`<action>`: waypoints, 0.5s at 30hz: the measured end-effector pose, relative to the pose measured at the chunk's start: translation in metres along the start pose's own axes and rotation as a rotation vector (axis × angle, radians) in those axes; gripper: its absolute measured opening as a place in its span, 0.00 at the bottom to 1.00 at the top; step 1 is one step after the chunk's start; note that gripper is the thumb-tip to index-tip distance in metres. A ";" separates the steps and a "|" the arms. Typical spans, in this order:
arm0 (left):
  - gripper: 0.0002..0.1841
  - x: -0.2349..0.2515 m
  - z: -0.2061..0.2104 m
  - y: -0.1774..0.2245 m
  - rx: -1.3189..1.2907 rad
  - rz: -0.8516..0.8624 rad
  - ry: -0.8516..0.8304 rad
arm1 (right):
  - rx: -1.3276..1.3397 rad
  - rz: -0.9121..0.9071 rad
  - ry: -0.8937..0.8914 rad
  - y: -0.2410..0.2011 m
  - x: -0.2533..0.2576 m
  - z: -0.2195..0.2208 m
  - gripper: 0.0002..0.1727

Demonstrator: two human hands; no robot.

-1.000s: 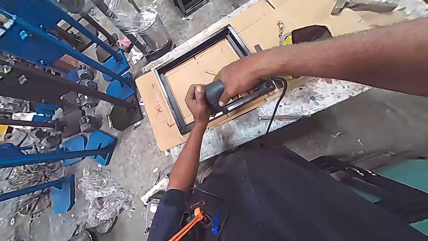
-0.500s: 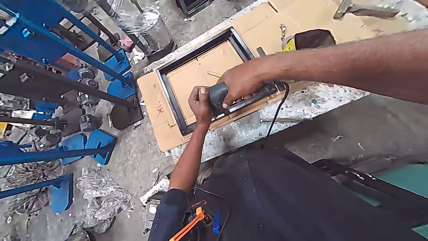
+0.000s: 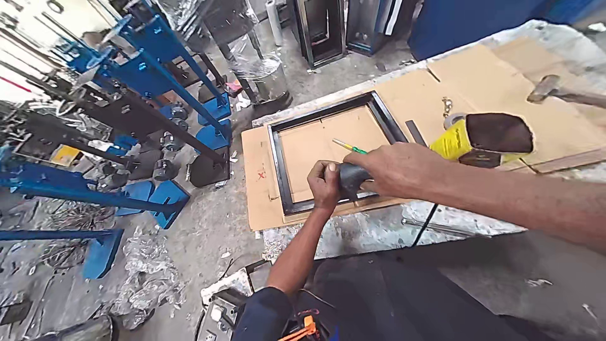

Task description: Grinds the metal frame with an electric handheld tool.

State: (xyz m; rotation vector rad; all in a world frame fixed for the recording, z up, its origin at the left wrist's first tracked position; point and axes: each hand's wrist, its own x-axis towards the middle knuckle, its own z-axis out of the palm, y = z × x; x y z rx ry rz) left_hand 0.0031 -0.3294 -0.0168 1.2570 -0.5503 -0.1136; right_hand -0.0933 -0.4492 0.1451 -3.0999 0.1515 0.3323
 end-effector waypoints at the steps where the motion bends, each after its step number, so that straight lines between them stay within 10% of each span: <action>1: 0.33 0.001 0.000 -0.001 -0.007 -0.005 -0.002 | -0.011 0.024 -0.018 -0.003 0.000 -0.002 0.24; 10: 0.31 0.000 -0.001 0.001 -0.038 0.011 -0.062 | 0.641 0.186 -0.528 0.013 0.022 -0.013 0.42; 15: 0.32 0.002 -0.003 0.003 -0.044 0.025 -0.056 | 0.543 0.229 -0.499 0.005 0.024 -0.015 0.56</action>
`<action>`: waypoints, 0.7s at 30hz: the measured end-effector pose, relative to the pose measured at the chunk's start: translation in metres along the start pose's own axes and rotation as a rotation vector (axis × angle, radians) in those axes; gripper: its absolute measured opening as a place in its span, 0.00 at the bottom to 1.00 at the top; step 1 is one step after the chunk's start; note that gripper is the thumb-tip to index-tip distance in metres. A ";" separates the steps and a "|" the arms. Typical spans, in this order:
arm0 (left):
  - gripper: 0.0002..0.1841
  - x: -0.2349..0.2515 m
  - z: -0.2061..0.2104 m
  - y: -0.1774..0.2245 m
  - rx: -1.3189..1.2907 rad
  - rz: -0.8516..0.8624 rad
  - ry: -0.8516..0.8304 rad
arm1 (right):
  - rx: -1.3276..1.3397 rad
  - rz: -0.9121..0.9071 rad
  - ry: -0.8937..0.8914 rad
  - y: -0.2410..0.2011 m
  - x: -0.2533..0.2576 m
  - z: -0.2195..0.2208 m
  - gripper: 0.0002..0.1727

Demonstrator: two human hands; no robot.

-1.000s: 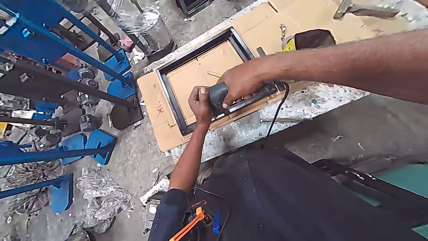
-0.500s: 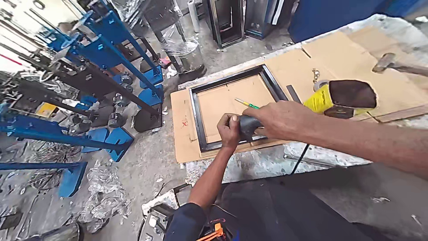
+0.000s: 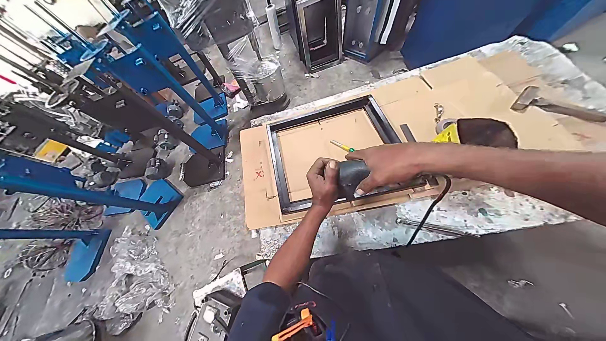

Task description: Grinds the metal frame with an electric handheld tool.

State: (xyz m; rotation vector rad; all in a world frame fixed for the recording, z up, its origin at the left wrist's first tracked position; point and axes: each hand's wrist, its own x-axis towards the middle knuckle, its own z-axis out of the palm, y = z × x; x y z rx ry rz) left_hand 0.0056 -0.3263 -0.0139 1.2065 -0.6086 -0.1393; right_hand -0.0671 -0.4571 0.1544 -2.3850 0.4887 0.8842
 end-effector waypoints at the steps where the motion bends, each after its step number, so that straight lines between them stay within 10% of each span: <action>1: 0.31 0.000 0.000 0.000 -0.003 0.003 -0.007 | -0.003 -0.008 0.021 0.001 0.000 0.003 0.56; 21: 0.30 0.007 0.001 0.002 -0.074 0.044 -0.025 | -0.058 -0.015 0.085 -0.001 -0.011 -0.001 0.56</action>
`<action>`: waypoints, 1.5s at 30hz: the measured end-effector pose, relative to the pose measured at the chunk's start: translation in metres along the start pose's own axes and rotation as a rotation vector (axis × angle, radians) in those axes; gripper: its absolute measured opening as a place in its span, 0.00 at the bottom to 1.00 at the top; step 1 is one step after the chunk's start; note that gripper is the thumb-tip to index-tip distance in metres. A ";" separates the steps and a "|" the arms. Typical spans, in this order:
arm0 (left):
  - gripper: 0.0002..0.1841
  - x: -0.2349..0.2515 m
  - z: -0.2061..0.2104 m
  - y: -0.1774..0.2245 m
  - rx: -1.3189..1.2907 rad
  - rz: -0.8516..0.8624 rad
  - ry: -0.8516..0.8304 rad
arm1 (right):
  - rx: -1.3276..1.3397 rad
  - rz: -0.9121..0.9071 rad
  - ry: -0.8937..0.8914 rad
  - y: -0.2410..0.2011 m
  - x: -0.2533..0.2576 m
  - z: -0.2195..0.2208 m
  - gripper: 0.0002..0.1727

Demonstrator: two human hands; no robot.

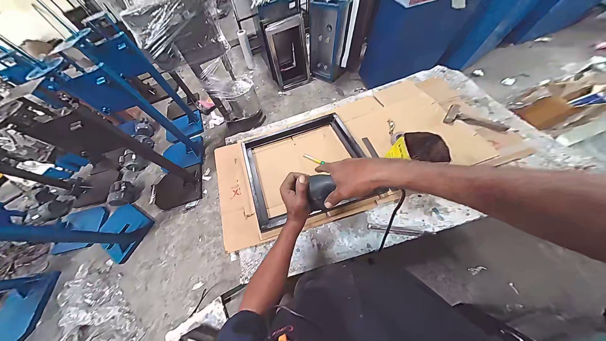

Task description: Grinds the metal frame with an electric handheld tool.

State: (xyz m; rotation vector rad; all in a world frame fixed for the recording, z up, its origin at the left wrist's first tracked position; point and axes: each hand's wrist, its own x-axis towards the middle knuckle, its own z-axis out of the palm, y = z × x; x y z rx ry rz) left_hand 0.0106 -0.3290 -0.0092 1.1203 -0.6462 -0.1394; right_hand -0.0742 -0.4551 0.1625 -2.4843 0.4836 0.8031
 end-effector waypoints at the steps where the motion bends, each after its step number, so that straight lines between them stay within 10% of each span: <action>1: 0.30 0.000 0.000 0.000 -0.016 0.000 -0.004 | -0.007 -0.005 -0.005 -0.001 0.000 0.000 0.55; 16: 0.27 0.005 0.003 0.012 -0.065 -0.001 -0.019 | -0.033 0.008 -0.024 -0.001 -0.003 -0.005 0.55; 25: 0.22 0.022 0.003 0.071 0.054 0.073 -0.056 | -0.095 0.016 0.086 -0.034 -0.046 -0.038 0.26; 45: 0.22 0.006 -0.088 0.068 0.067 0.079 0.109 | -0.235 -0.124 -0.008 -0.102 0.017 -0.004 0.29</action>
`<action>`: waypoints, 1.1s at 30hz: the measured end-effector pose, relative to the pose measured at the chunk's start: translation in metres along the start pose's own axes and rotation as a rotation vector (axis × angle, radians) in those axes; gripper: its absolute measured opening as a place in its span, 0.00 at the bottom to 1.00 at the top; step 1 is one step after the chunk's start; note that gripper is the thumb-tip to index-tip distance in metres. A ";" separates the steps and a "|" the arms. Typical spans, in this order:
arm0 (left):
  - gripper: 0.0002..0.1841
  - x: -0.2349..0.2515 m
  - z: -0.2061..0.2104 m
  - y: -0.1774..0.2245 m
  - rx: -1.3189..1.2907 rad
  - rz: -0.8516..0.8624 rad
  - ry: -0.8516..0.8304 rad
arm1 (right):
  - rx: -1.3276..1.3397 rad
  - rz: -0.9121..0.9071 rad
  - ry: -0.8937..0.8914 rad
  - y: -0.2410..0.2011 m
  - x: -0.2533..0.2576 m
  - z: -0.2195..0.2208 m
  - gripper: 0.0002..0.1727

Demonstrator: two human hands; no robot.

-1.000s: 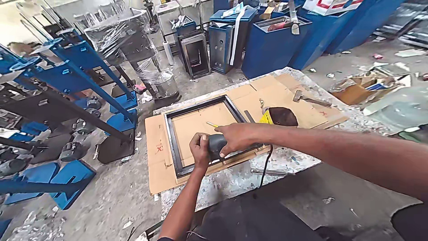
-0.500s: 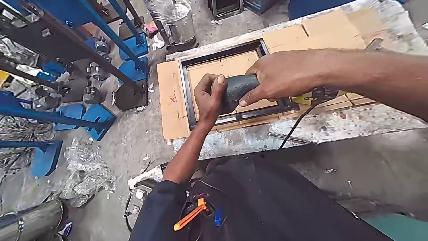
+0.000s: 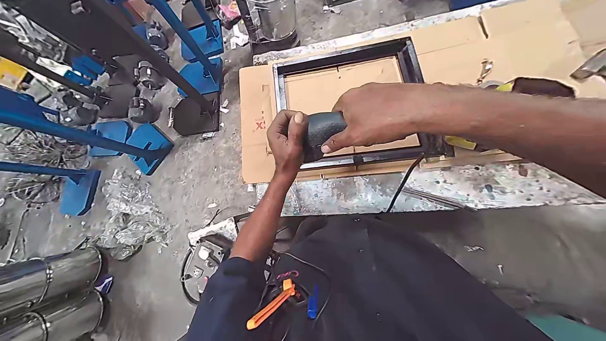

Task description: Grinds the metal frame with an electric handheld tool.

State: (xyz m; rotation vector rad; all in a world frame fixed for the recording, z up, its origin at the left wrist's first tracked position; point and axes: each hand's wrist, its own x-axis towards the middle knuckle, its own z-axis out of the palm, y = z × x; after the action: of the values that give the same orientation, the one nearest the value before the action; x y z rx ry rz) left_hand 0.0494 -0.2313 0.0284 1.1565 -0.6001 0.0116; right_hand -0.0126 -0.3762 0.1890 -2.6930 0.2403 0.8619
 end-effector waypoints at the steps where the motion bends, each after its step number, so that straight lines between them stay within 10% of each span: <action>1: 0.21 0.000 -0.004 0.001 0.003 0.001 0.003 | -0.005 -0.008 -0.002 -0.003 0.003 0.000 0.29; 33: 0.24 -0.006 -0.034 -0.018 0.045 0.071 0.070 | 0.079 -0.079 -0.159 -0.026 0.043 0.005 0.20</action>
State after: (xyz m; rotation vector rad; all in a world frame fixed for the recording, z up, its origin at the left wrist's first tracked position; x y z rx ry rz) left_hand 0.0650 -0.2080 0.0015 1.1732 -0.5815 0.1267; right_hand 0.0261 -0.3535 0.1657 -2.5277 0.1286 1.0148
